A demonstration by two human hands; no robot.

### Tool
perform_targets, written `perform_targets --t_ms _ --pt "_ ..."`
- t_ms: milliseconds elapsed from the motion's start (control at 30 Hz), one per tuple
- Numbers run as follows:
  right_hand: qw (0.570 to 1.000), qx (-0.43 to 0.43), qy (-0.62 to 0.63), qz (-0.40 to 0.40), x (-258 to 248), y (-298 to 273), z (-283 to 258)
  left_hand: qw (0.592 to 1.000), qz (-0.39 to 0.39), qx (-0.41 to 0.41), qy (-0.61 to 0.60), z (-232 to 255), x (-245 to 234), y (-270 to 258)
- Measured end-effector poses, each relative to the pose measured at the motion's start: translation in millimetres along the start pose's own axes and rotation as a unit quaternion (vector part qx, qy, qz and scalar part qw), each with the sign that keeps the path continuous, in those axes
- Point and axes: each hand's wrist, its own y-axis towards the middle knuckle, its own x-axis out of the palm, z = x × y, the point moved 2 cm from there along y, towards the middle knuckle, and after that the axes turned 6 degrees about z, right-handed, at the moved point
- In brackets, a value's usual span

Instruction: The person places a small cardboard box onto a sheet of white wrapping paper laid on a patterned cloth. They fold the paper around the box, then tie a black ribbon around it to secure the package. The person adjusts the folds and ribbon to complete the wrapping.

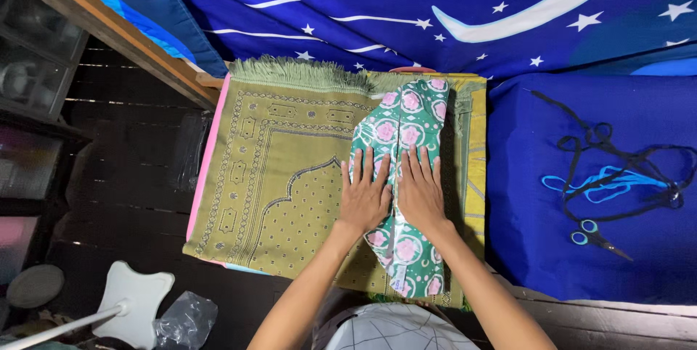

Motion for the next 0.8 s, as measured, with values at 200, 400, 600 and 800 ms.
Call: perform_targets --t_ms 200,400,600,800 --pt "0.994 -0.004 0.105 0.022 -4 -5 10 1.000 -0.008 -0.010 0.007 1 1 1" --pt "0.980 0.007 0.195 0.039 -15 -16 7 1.000 0.015 0.011 -0.021 13 -4 -7" --pt "0.941 0.083 0.318 0.085 -45 -45 2 0.994 0.006 0.042 -0.103 33 -16 -20" --pt "0.919 0.217 0.298 0.137 -66 -77 10 0.977 -0.007 0.093 -0.192 56 -22 -24"
